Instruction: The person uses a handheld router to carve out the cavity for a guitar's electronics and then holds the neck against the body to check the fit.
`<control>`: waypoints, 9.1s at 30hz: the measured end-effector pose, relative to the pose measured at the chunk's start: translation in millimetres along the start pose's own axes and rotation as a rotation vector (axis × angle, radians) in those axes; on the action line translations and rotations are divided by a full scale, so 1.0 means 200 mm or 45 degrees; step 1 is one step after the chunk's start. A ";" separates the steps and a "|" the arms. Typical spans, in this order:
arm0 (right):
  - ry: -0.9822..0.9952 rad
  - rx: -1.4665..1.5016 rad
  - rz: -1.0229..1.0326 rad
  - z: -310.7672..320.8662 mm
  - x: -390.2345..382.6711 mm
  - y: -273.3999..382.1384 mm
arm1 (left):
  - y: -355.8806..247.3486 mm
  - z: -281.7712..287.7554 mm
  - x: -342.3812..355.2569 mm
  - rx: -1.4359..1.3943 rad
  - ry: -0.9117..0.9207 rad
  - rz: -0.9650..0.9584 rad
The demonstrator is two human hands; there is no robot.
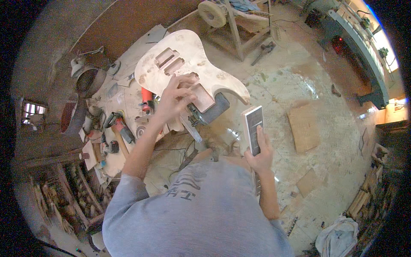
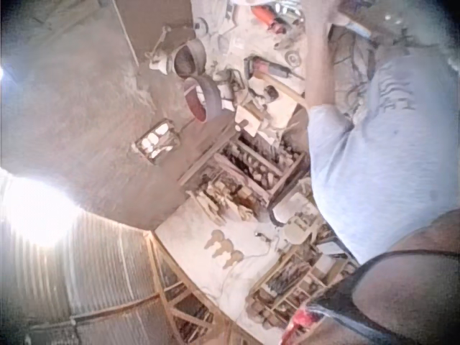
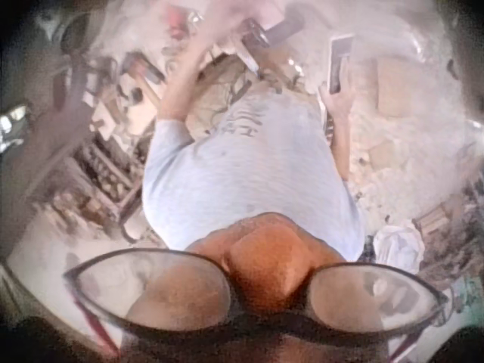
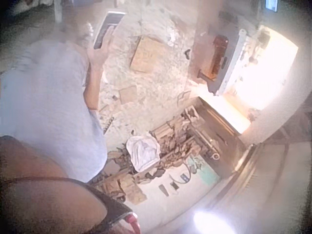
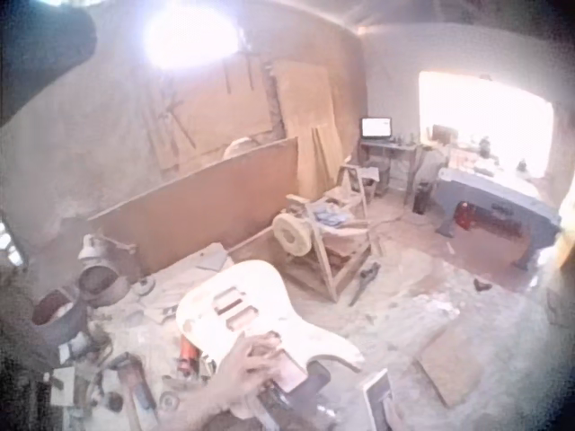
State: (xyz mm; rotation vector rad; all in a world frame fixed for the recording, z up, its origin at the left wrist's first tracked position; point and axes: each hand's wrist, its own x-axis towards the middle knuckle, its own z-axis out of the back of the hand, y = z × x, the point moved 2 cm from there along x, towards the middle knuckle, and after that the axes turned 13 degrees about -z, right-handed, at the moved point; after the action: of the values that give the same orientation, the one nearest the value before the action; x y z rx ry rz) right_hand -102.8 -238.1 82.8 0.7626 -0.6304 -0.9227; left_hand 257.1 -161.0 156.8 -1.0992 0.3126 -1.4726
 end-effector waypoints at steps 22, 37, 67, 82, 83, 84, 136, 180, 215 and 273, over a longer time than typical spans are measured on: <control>0.533 0.174 0.325 0.09 0.20 -0.21 | -0.33 -0.58 0.06 -0.956 -1.294 0.667; 0.588 0.285 0.505 -0.07 0.13 0.00 | -0.47 -0.47 -0.31 -1.233 -0.935 0.799; 1.108 0.591 -0.618 -2.14 0.30 0.87 | -0.19 0.81 -1.98 0.613 -1.248 0.990; 0.787 0.089 -0.836 -3.32 0.72 0.52 | 0.71 0.73 -1.94 0.550 -0.765 1.366; 0.868 0.149 -0.849 -3.27 0.65 0.64 | 0.75 0.72 -1.99 0.591 -0.759 1.403; 0.920 0.210 -0.860 -3.20 0.62 0.72 | 0.79 0.72 -2.00 0.618 -0.748 1.414; 0.089 0.973 -0.016 -0.42 0.80 1.05 | 0.17 0.72 -0.45 0.769 -0.762 0.016; -0.099 0.543 0.060 -0.55 0.84 1.08 | -0.50 0.36 0.62 0.349 -0.394 -0.479; 0.023 0.735 -0.007 -0.58 0.86 1.04 | 0.47 0.37 0.15 0.290 0.220 -0.349; -0.035 0.684 0.103 -0.62 0.87 1.09 | 0.52 0.37 0.15 0.081 0.170 -0.209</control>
State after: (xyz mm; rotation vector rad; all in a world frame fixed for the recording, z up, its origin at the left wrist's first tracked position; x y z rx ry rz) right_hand 172.4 -267.2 210.9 1.1925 -0.9442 -0.6928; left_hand 384.1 -185.3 131.7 -0.9967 0.2715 -1.6948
